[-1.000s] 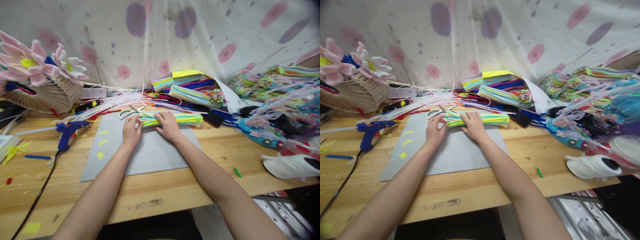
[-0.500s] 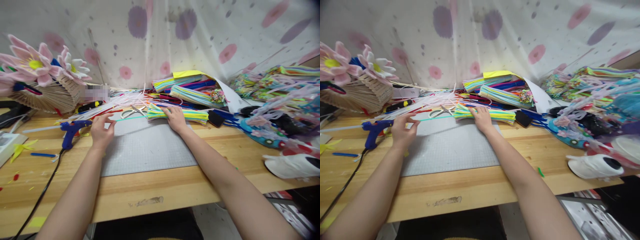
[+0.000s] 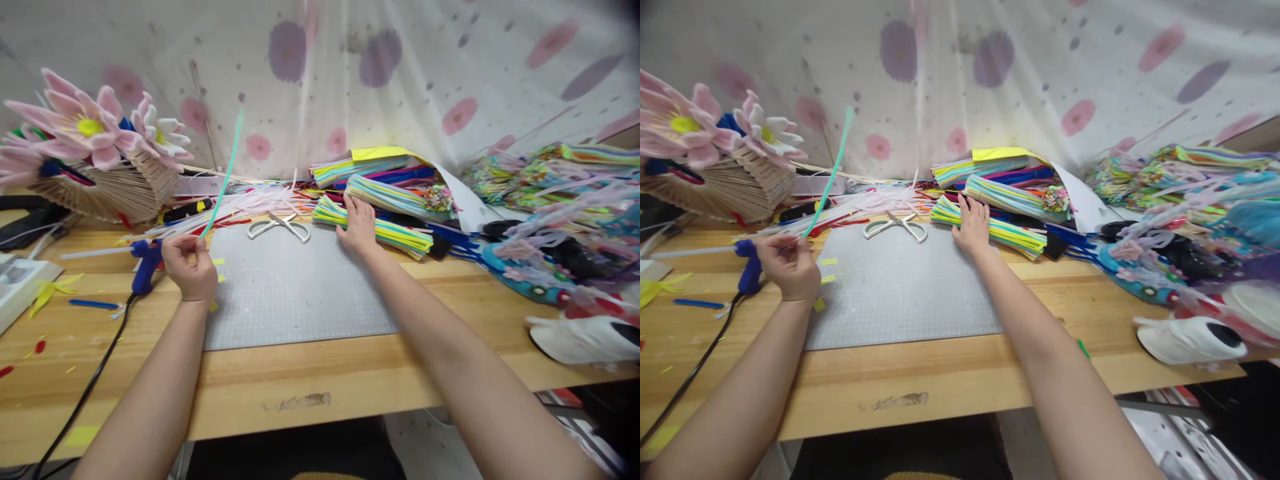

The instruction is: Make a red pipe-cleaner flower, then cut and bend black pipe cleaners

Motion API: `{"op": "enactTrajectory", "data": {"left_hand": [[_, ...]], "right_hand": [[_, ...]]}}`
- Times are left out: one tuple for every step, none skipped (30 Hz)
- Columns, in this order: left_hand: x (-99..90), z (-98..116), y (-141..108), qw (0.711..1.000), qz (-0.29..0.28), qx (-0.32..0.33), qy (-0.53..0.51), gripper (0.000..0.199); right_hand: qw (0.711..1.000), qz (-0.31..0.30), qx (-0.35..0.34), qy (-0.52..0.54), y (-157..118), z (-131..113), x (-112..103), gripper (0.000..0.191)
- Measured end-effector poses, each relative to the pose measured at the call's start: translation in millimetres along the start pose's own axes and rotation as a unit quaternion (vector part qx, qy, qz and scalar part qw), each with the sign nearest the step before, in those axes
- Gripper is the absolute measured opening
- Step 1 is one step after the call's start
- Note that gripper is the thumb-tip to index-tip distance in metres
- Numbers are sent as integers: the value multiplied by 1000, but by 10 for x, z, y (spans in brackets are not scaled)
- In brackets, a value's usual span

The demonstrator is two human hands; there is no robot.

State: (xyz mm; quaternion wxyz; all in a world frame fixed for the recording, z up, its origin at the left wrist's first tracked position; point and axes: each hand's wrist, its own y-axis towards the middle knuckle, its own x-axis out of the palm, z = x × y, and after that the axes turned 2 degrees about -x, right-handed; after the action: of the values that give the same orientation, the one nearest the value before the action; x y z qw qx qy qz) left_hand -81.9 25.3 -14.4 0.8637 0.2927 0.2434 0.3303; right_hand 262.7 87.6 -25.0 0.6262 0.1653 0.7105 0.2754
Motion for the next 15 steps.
{"op": "enactTrajectory", "data": {"left_hand": [[29, 15, -33, 1000, -1, 9, -11, 13], [56, 32, -67, 1000, 2, 21, -18, 12], [80, 51, -102, 999, 2, 35, -22, 12], [99, 72, -134, 998, -14, 50, -26, 12], [114, 93, -163, 997, -32, 69, -29, 11], [124, 117, -186, 994, -48, 93, -32, 10], [132, 142, -205, 990, -66, 119, -36, 9], [137, 169, -221, 985, -84, 143, -38, 8], [141, 200, -236, 980, -102, 165, -38, 7], [145, 234, -250, 975, -121, 181, -35, 6], [150, 270, -267, 971, -140, 190, -31, 5], [156, 308, -286, 967, -160, 197, -28, 4], [162, 344, -308, 963, -178, 203, -25, 5], [169, 376, -331, 960, -189, 207, -22, 7], [176, 402, -353, 959, -191, 210, -18, 12]], "right_hand": [[1000, 17, -1, 14, 16, -88, -60, 72], [999, 31, -7, 26, 33, -188, -123, 73], [999, 40, -16, 34, 48, -295, -184, 73], [998, 44, -27, 40, 60, -403, -240, 73], [997, 47, -36, 45, 68, -506, -287, 72], [996, 49, -44, 51, 74, -600, -324, 71], [996, 52, -50, 57, 76, -678, -352, 69], [995, 56, -53, 63, 79, -739, -370, 67], [994, 59, -54, 69, 81, -778, -382, 65], [994, 63, -52, 74, 85, -798, -388, 63], [994, 64, -50, 78, 91, -797, -392, 60], [994, 65, -48, 80, 95, -778, -396, 56], [994, 65, -43, 81, 98, -744, -400, 50], [994, 67, -34, 79, 93, -700, -406, 44], [994, 71, -23, 74, 79, -649, -413, 38]]}}
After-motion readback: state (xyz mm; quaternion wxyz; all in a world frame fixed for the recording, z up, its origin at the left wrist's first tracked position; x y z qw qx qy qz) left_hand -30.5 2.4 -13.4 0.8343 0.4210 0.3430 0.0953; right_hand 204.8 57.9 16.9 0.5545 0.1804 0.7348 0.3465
